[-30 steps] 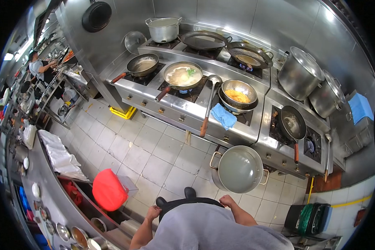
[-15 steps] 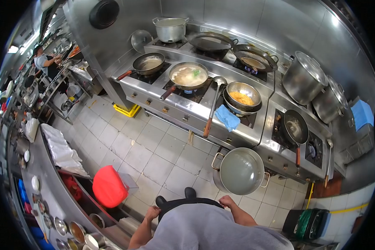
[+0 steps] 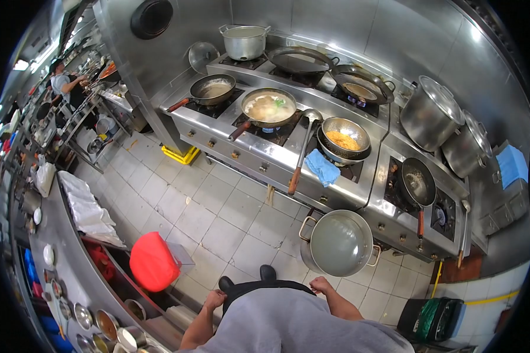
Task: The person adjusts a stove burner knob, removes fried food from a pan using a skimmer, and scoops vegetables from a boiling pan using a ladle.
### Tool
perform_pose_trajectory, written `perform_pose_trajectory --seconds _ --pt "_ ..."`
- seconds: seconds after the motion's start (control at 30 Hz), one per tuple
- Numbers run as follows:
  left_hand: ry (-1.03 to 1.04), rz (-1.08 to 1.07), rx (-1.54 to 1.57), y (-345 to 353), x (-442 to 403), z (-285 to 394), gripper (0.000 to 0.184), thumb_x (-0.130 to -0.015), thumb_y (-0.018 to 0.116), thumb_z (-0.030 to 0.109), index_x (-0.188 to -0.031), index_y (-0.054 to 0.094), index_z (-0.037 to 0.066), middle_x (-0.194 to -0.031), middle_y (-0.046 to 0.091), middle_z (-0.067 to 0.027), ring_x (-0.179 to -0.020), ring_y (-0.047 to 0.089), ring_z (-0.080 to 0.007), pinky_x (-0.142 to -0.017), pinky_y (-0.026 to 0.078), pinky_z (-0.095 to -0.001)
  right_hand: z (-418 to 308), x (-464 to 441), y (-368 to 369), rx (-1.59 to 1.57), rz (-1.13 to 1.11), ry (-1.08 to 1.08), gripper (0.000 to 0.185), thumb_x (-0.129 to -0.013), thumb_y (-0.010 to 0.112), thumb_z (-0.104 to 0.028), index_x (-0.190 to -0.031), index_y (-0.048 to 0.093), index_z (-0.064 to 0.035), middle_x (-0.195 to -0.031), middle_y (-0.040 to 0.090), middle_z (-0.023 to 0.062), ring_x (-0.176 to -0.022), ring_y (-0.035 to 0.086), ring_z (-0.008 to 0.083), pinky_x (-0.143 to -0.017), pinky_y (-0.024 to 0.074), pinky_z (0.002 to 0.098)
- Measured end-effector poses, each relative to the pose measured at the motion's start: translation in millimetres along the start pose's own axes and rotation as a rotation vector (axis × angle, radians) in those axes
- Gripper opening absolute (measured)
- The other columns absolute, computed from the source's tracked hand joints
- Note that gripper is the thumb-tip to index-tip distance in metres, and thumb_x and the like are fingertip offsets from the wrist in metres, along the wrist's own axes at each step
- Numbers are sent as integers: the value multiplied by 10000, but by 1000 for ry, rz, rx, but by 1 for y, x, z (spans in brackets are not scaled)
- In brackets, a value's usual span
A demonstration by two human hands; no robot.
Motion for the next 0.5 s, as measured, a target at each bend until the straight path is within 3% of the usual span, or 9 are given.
perform_pose_trajectory --seconds 0.07,0.13,0.17,0.23,0.37,0.5 --pt "-9 15 -7 -1 1 0 293 -668 605 255 -865 611 39 -829 620 -139 -826 586 -254 -751 446 -329 1 0 1 6 -7 0 165 -713 552 -148 -728 580 14 -632 558 71 -534 553 141 -451 481 267" --pt "99 43 -47 -3 3 10 198 -717 597 144 -852 581 0 -683 587 -61 -578 549 -128 -490 441 -255 0 2 0 -4 17 -13 164 -698 531 -147 -633 570 -3 -600 561 70 -540 564 143 -442 480 278" --pt "94 47 -39 -3 4 9 198 -717 597 144 -852 581 0 -683 587 -61 -578 549 -128 -490 441 -255 -1 2 1 5 13 -14 164 -698 531 -147 -633 570 -3 -600 561 70 -540 564 143 -442 480 278" --pt "12 14 32 -4 9 10 268 -666 610 238 -844 612 39 -775 620 -125 -757 592 -233 -705 457 -324 -2 4 3 -5 3 -15 157 -692 529 -136 -638 575 4 -602 562 74 -535 559 144 -439 477 277" --pt "85 93 -51 -17 29 27 214 -660 613 218 -783 611 44 -721 612 -111 -699 587 -217 -655 460 -327 -7 4 7 19 4 -24 148 -696 545 -120 -655 580 17 -607 565 79 -532 554 150 -428 471 271" --pt "60 152 -28 -19 34 13 269 -662 582 259 -816 607 40 -813 611 -153 -803 578 -275 -710 453 -355 -27 10 20 82 -67 -98 118 -695 535 -87 -656 591 9 -558 537 64 -465 511 133 -412 451 268"
Point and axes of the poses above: each hand's wrist, its own x-axis away from the middle knuckle, its own y-axis out of the palm, z = x × y, the point moved 9 cm from there along -x, towards the middle knuckle
